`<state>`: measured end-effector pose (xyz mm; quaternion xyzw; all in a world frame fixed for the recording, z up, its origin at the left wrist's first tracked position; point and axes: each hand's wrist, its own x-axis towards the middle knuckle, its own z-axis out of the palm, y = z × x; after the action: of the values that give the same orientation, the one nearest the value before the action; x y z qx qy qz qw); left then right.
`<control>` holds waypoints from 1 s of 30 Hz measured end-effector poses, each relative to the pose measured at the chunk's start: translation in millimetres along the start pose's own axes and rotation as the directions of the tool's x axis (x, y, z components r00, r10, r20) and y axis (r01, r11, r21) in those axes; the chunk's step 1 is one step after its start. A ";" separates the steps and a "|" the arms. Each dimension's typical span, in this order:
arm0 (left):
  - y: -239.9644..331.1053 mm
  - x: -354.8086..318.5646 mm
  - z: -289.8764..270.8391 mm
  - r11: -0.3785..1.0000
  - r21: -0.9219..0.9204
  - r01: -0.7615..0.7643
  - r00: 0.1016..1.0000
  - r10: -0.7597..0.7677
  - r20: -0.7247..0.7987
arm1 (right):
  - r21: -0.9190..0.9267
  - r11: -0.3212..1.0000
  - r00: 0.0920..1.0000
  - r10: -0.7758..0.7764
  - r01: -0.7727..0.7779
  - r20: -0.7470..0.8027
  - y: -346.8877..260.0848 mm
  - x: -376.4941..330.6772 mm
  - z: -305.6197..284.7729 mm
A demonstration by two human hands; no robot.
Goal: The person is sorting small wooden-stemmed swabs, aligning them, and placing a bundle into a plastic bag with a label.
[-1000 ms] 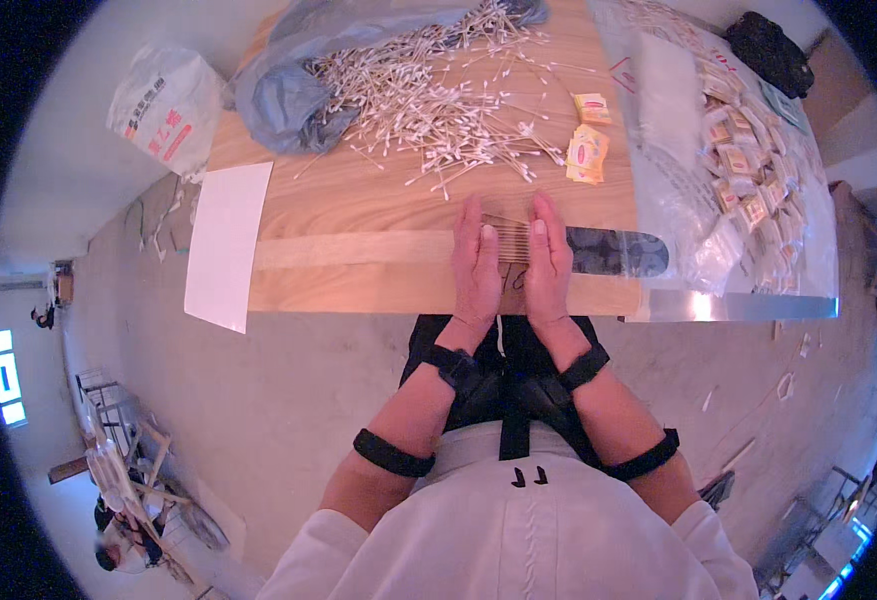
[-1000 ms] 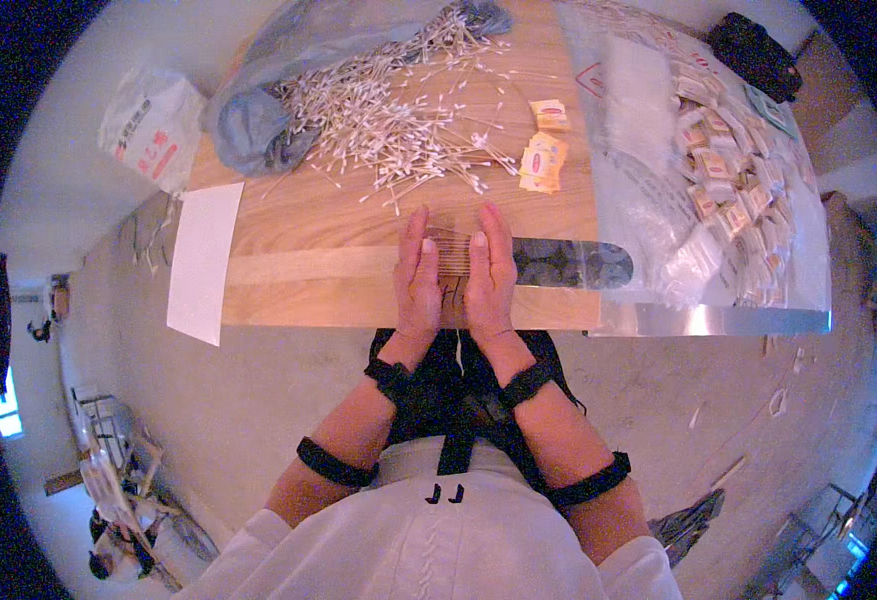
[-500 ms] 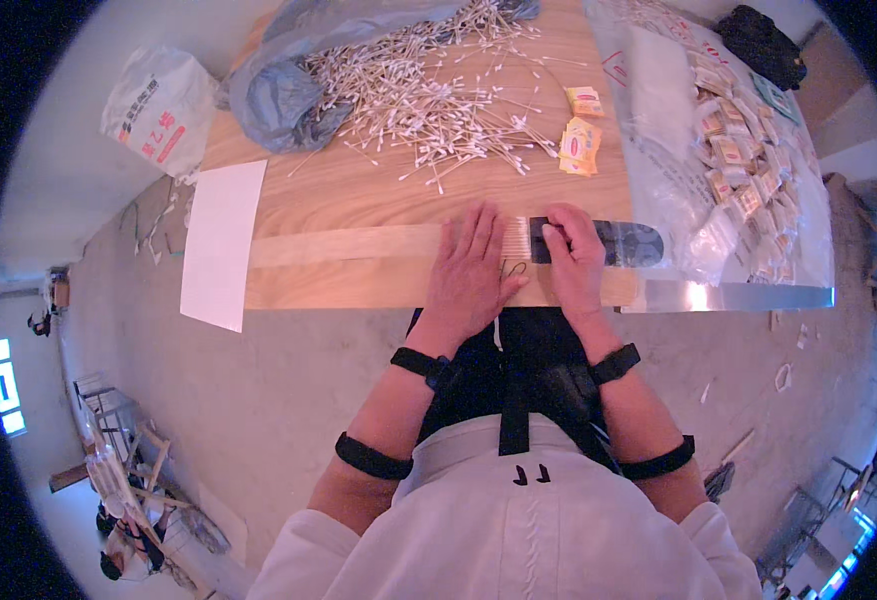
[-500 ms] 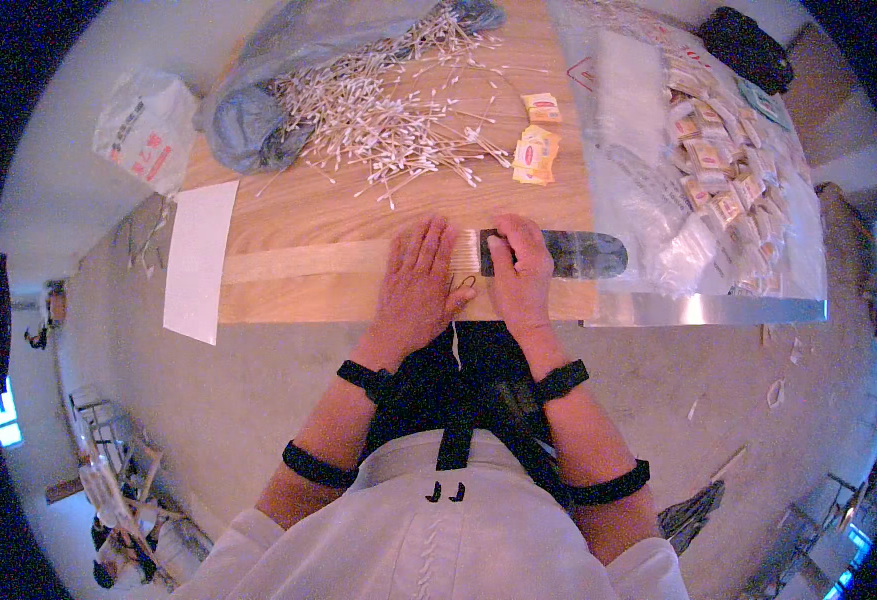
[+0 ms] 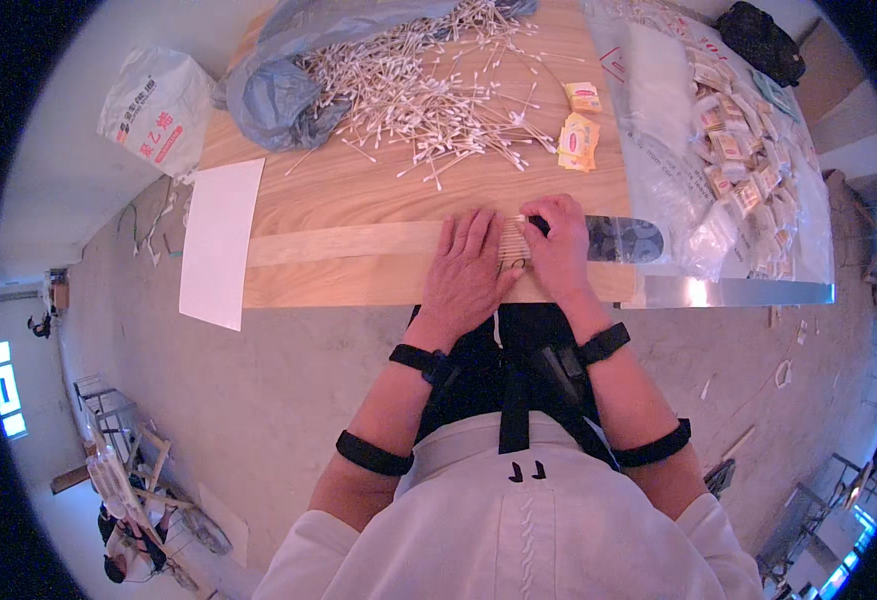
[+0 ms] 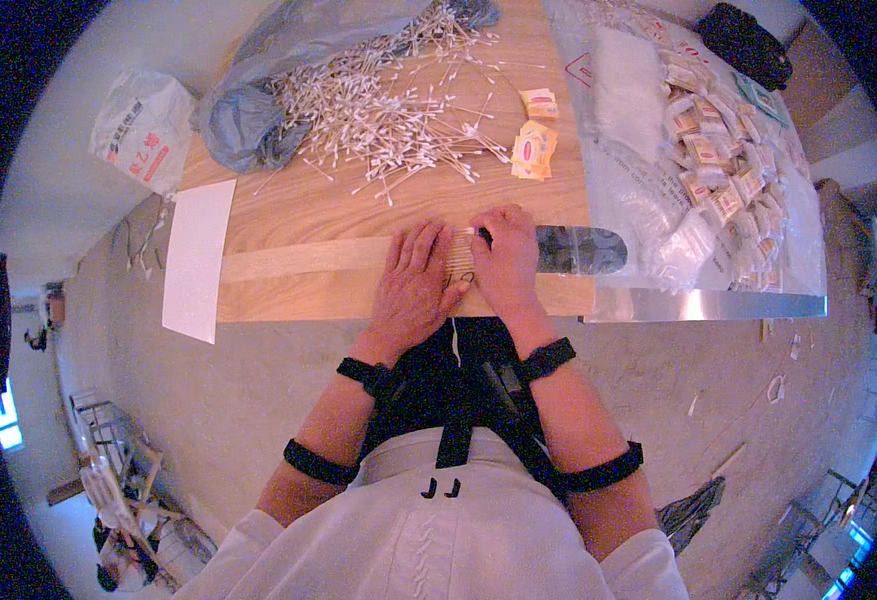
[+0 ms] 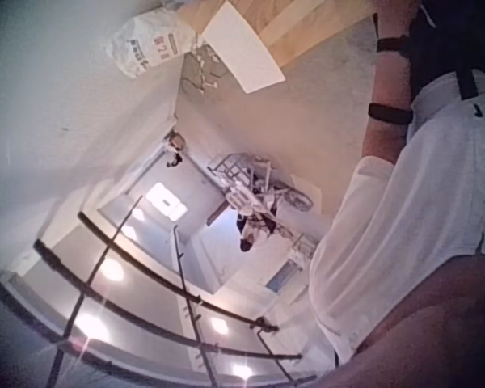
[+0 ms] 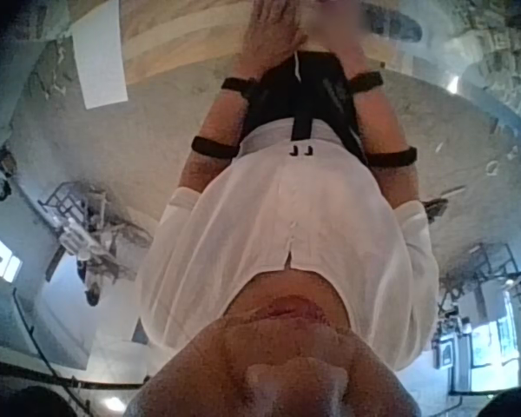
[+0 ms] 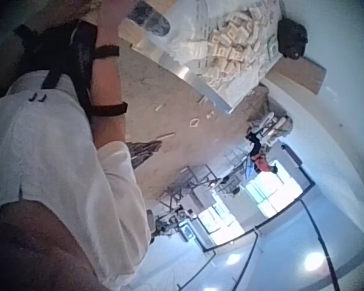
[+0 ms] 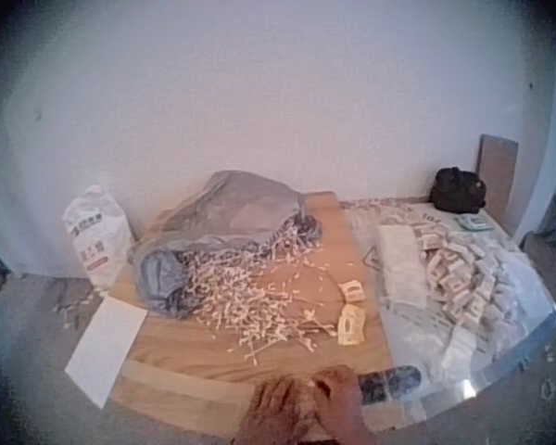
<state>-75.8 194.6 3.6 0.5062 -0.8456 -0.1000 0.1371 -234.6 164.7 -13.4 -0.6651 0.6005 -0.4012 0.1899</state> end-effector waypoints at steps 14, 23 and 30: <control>-0.8 0.9 6.9 0.997 0.081 0.011 1.000 -0.012 0.016 | 0.018 0.999 0.996 -0.046 0.045 0.080 -1.0 -4.1 -7.5; -3.6 -0.5 6.4 0.999 0.041 0.019 0.999 -0.020 0.035 | -0.249 0.882 0.873 -0.284 0.400 0.396 -1.3 -27.0 -27.3; -8.0 -0.1 7.7 1.000 0.017 0.024 0.997 -0.026 0.072 | -0.304 0.891 0.908 -0.223 0.338 0.355 -8.7 -31.5 -10.2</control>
<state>-71.6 191.2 -6.2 0.5139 -0.8444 -0.1130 0.1009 -235.4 198.8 -10.5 -0.8236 0.5223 -0.1987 0.0964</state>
